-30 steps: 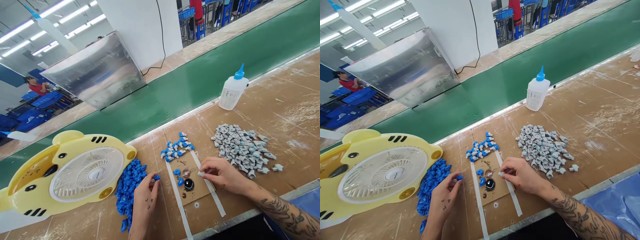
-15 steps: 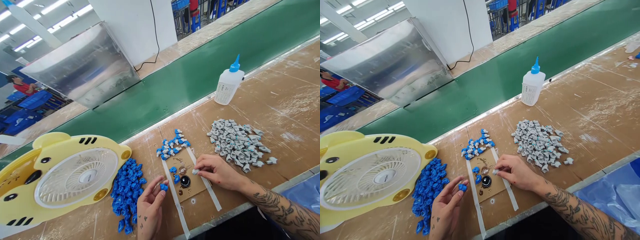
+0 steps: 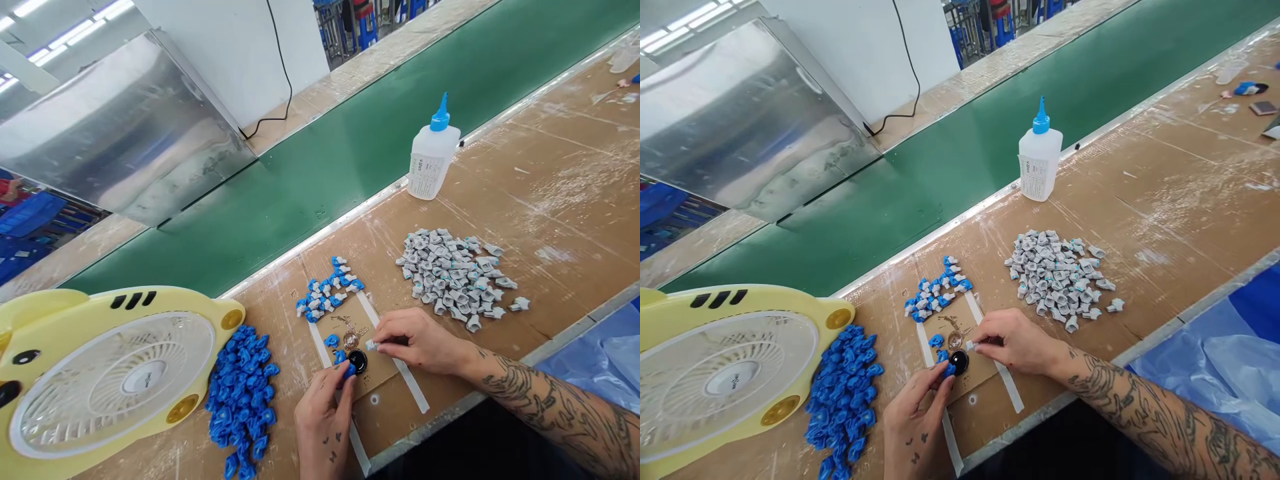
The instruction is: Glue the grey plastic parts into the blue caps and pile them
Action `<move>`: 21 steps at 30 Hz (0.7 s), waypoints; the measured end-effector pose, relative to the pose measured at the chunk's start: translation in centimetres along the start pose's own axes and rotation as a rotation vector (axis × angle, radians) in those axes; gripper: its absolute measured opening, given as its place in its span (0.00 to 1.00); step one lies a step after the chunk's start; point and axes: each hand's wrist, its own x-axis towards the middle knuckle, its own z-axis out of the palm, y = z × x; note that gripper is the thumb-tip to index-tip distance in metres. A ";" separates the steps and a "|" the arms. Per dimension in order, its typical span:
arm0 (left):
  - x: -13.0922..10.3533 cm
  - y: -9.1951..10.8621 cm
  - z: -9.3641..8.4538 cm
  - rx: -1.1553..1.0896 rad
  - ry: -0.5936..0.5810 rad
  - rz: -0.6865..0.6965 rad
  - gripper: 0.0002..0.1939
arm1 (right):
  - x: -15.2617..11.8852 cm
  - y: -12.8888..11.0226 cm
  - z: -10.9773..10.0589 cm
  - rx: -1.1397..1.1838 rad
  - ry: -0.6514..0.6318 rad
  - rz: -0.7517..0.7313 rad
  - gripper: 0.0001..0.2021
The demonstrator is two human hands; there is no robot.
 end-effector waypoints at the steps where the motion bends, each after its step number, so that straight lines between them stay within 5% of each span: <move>1: 0.0 0.0 0.0 0.014 -0.016 -0.005 0.09 | 0.0 0.0 0.0 0.002 0.001 0.008 0.07; 10: 0.5 0.5 -0.3 -0.036 -0.060 -0.080 0.09 | 0.2 -0.6 -0.3 0.029 0.008 0.044 0.10; 17: 0.5 1.3 0.2 -0.510 0.223 -0.565 0.18 | 0.1 -2.4 0.2 0.162 0.073 0.209 0.10; 21: 0.9 2.2 0.8 -0.771 0.312 -0.702 0.22 | 0.0 -3.4 1.8 0.193 0.108 0.220 0.10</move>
